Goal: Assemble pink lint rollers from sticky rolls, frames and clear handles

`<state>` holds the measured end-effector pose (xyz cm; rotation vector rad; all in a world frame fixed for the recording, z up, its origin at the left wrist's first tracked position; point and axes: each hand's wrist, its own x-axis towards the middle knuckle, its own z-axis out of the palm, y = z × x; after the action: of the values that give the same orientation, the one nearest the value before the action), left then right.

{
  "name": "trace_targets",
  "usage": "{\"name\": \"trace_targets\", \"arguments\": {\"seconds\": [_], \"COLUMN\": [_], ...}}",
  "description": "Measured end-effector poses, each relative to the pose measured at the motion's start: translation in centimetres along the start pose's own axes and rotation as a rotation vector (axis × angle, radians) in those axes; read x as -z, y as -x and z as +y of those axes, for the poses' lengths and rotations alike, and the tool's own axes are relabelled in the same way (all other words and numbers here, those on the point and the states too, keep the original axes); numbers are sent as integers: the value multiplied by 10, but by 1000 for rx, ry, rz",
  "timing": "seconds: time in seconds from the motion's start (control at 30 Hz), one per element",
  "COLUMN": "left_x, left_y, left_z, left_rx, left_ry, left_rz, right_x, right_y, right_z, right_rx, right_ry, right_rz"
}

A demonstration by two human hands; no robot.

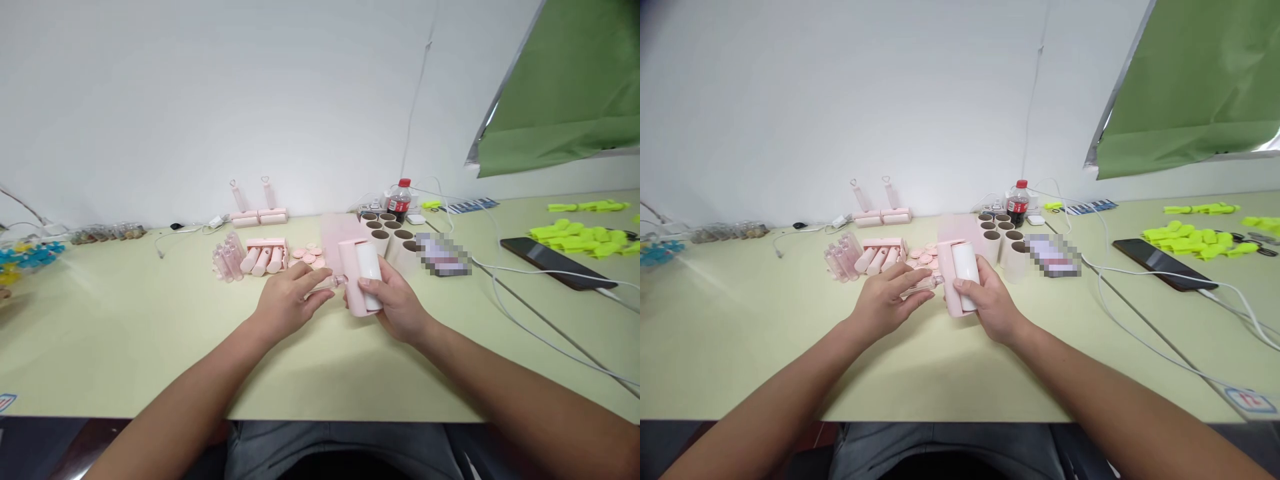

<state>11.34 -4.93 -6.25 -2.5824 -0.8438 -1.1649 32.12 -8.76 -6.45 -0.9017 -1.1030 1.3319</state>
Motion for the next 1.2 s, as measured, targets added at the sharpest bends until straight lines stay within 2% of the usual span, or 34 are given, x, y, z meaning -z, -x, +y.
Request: {"name": "trace_targets", "arguments": {"seconds": [0.37,0.67,0.83,0.97,1.2], "left_x": [7,5,6,7,8], "left_y": [-3,-4,-3,-3,-3], "left_z": [9,7,7,3,4], "left_rx": [42,51,86,57,22], "left_ry": [-19,-64,-92,-93,-86], "left_rz": [-137,-253,-323,-351,-351], "right_x": [-1,2,2,2,2], "right_y": [-2,-6,-5,-5,-5], "right_z": [2,8,6,3,3], "right_rx": [-42,-44,-25,-21,-18], "right_ry": [52,103,253,423,499], "right_rz": [41,80,94,81,72]}}
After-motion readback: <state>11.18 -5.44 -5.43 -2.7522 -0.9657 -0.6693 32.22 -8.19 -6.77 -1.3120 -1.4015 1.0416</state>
